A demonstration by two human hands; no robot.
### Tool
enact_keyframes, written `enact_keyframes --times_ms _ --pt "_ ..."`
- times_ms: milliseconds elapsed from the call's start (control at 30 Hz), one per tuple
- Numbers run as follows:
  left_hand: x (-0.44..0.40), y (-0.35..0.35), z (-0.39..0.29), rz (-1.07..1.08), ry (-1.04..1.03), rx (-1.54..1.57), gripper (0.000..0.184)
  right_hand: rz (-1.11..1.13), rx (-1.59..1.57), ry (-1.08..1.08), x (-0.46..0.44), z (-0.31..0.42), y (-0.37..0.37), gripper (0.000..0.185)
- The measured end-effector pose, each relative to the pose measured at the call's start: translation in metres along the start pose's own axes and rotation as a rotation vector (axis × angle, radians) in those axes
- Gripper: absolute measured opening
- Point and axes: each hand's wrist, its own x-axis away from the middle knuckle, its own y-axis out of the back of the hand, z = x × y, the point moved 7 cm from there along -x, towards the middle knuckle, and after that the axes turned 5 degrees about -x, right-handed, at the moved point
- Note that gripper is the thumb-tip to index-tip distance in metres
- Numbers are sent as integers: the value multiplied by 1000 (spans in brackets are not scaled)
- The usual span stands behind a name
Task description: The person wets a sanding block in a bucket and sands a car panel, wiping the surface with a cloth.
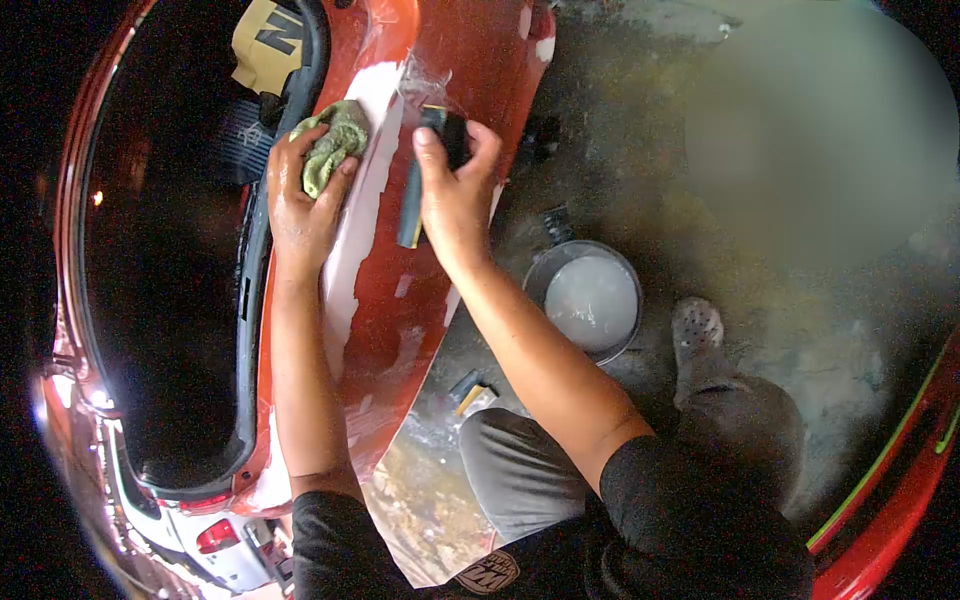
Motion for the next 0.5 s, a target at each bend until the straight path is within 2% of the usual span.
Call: enact_keyframes --times_ms 100,167,233,333,433,467,500 --pt "3 0 -3 -27 -25 -1 43 -40 19 -20 6 3 -18 78" --pt "4 2 -4 -44 -26 9 43 -51 129 52 -1 13 -31 76" --pt "4 2 -4 -37 -9 -2 41 -91 168 23 -13 23 -36 70" --pt "4 1 -2 -33 0 -14 40 -120 396 157 -44 29 -42 74" --pt "3 -2 -1 -7 30 -33 39 -4 -114 -51 -21 14 -47 74" --pt "3 -3 0 -10 19 -38 38 -2 -23 -43 2 4 -46 75" --pt "3 -3 0 0 9 -45 38 -36 43 167 31 5 -46 71"
